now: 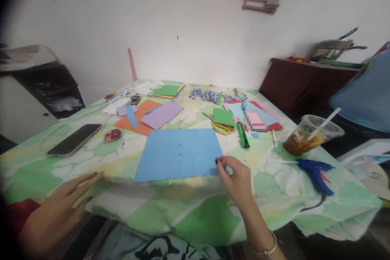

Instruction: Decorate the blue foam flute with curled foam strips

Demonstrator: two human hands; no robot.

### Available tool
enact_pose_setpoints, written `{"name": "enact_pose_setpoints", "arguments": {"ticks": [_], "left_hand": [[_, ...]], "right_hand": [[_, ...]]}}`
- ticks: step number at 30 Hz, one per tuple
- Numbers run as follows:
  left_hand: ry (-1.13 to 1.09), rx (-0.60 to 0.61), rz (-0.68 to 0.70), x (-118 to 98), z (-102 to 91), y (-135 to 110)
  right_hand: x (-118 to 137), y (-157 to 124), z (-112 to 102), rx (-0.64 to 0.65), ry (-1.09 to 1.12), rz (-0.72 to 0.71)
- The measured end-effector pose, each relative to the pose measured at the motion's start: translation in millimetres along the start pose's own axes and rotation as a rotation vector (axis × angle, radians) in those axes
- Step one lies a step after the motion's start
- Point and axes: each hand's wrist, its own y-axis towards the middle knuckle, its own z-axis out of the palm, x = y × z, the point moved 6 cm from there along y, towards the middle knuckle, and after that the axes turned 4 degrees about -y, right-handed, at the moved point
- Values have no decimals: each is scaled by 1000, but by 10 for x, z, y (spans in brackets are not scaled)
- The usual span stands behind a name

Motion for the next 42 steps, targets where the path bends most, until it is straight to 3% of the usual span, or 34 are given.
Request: {"name": "enact_pose_setpoints", "arguments": {"ticks": [3, 6, 9, 11, 15, 18, 22, 26, 31, 34, 38, 42], "left_hand": [[-30, -78, 132, -311, 21, 227], [-129, -82, 264, -710, 150, 467], [-165, -37, 416, -1029, 302, 693], [-154, 29, 492, -1121, 388, 820], [-188, 182, 563, -1086, 451, 977], [-221, 197, 526, -1003, 405, 1046], [-212, 59, 528, -970, 278, 1051], [-230, -107, 541, -933, 162, 909], [-221, -154, 602, -940, 183, 613], [-145, -201, 600, -979, 224, 591], [-52, -241, 475, -1053, 329, 858], [-150, -131, 400, -1178, 483, 1139]], "right_hand": [[161, -23, 269, 193, -45, -193], [301, -98, 558, 370, -106, -356], [399, -138, 753, 434, -197, -473], [452, -129, 812, 420, -222, -536], [540, -87, 853, 392, -223, -634], [597, -72, 863, 384, -242, -683], [654, -97, 823, 329, -226, -746], [654, -159, 670, 224, -198, -789], [713, -265, 384, 170, -131, -919], [690, -220, 293, 196, -136, -950], [456, -7, 338, 127, -217, -832], [135, 150, 507, 152, -148, -601]]}}
